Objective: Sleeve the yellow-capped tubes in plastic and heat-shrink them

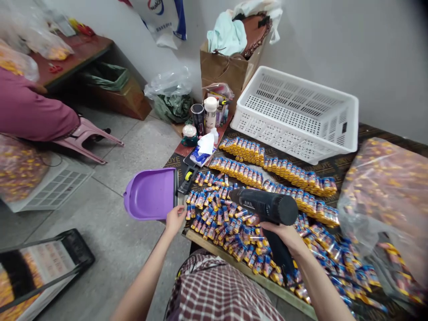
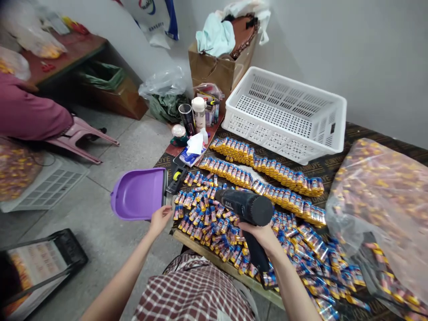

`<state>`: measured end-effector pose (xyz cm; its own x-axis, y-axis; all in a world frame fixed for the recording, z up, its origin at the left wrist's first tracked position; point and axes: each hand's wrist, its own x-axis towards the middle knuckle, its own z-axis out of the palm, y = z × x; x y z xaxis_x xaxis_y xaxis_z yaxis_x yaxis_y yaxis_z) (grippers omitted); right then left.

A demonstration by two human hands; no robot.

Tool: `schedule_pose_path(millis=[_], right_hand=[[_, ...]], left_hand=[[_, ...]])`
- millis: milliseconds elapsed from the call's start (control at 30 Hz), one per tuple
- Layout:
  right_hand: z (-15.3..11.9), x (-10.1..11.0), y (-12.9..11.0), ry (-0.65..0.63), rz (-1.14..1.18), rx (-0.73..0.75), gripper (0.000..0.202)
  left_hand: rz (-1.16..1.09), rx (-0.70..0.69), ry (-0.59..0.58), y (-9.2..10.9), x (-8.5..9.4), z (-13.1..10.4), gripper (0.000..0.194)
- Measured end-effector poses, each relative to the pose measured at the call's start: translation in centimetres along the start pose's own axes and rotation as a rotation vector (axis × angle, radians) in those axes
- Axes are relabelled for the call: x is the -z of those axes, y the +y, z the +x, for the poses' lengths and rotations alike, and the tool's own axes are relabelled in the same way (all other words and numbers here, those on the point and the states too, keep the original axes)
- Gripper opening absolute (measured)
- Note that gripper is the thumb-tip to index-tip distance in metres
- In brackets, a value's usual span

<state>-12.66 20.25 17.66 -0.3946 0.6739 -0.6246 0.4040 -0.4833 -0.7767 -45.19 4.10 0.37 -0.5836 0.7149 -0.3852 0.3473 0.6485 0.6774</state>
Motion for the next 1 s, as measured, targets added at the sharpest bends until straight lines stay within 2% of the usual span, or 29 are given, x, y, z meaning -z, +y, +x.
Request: schedule_pose_path(millis=[67, 133, 267, 367, 467, 567, 633, 700, 767, 800, 867, 933, 1000], right_hand=[[-0.4, 0.4, 0.4, -0.065, -0.042, -0.001, 0.029], [-1.1, 1.5, 1.1, -0.071, -0.042, -0.003, 0.031], [-3.1, 5.4, 2.9, 0.070, 0.031, -0.010, 0.033], [-5.7, 9.7, 4.4, 0.218, 0.096, -0.034, 0.034], [-9.0, 14.3, 6.3, 0.329, 0.141, -0.075, 0.034], [-12.6, 18.3, 8.7, 0.443, 0.183, -0.095, 0.032], [-14.8, 20.5, 10.4, 0.502, 0.207, -0.090, 0.032], [-16.6, 22.4, 12.1, 0.515, 0.213, -0.077, 0.032], [-17.8, 24.2, 13.6, 0.478, 0.198, -0.068, 0.031], [-18.2, 25.0, 14.1, 0.462, 0.185, -0.073, 0.030], [-18.5, 26.2, 14.9, 0.428, 0.159, -0.083, 0.032], [-18.2, 26.9, 15.3, 0.386, 0.151, -0.074, 0.034], [-17.2, 27.2, 15.3, 0.316, 0.161, -0.052, 0.034]], left_hand=[[0.020, 0.005, 0.009, 0.0, 0.1, -0.4, 0.028], [0.038, 0.005, 0.022, 0.3, 0.1, -1.0, 0.028], [0.079, -0.025, 0.035, 2.2, -0.9, -2.3, 0.023], [0.126, -0.098, 0.016, 5.9, -3.9, -3.2, 0.021], [0.168, -0.254, -0.066, 12.1, -9.8, -3.9, 0.022], [0.218, -0.406, -0.173, 19.3, -17.8, -4.9, 0.026], [0.266, -0.460, -0.195, 23.5, -23.3, -5.5, 0.037], [0.360, -0.457, -0.147, 26.3, -27.9, -6.1, 0.055], [0.526, -0.452, -0.104, 27.7, -31.2, -6.5, 0.059], [0.598, -0.452, -0.091, 27.9, -32.2, -6.7, 0.057], [0.678, -0.459, -0.079, 27.4, -32.8, -6.8, 0.052], [0.702, -0.465, -0.056, 26.1, -31.8, -6.6, 0.048], [0.726, -0.467, -0.026, 24.4, -29.6, -6.2, 0.044]])
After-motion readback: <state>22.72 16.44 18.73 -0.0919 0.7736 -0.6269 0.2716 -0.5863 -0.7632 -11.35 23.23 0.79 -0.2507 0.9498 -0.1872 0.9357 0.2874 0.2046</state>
